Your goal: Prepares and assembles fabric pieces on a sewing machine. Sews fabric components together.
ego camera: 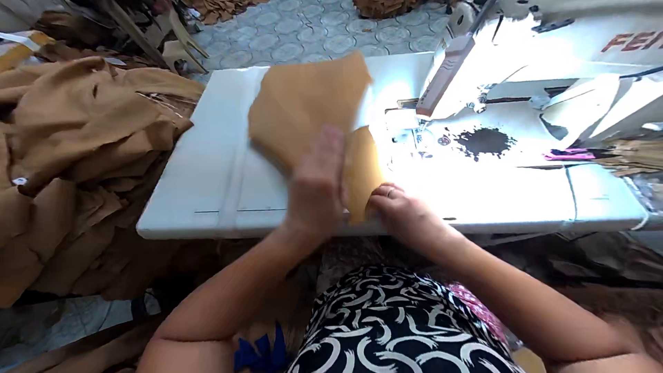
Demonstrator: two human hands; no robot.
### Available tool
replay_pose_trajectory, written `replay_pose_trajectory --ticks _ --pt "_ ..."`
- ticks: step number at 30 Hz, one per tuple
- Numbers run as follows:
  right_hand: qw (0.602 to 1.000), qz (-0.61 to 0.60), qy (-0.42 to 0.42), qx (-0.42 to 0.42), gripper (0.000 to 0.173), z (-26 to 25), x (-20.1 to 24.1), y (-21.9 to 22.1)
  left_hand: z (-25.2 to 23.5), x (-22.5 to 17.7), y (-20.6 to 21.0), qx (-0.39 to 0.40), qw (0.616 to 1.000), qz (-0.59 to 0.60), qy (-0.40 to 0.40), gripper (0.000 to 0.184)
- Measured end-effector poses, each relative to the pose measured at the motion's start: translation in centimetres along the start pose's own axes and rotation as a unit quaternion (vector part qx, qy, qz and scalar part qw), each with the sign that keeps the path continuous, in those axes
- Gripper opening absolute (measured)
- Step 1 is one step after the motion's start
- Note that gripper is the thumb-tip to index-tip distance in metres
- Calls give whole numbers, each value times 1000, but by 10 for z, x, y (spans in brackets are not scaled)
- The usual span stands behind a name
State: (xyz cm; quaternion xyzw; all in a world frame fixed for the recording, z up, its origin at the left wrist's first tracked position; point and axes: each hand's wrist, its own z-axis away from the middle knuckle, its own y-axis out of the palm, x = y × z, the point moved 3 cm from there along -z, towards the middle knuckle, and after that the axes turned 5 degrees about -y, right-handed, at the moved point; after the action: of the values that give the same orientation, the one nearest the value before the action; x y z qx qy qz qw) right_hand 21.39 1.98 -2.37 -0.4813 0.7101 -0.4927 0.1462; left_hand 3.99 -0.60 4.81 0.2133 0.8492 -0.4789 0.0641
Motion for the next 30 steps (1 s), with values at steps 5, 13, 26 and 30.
replay_pose_trajectory --ticks 5,13,26,30 --pt "996 31 46 -66 29 48 8 9 32 -8 73 144 981 93 92 25" --pt "988 59 104 -94 35 50 -4 5 26 -9 74 120 977 82 155 11" --pt "973 130 190 -20 84 50 7 22 11 -9 90 127 972 95 174 12" --pt "969 151 194 3 90 53 6 24 11 -9 91 120 972 99 174 13"
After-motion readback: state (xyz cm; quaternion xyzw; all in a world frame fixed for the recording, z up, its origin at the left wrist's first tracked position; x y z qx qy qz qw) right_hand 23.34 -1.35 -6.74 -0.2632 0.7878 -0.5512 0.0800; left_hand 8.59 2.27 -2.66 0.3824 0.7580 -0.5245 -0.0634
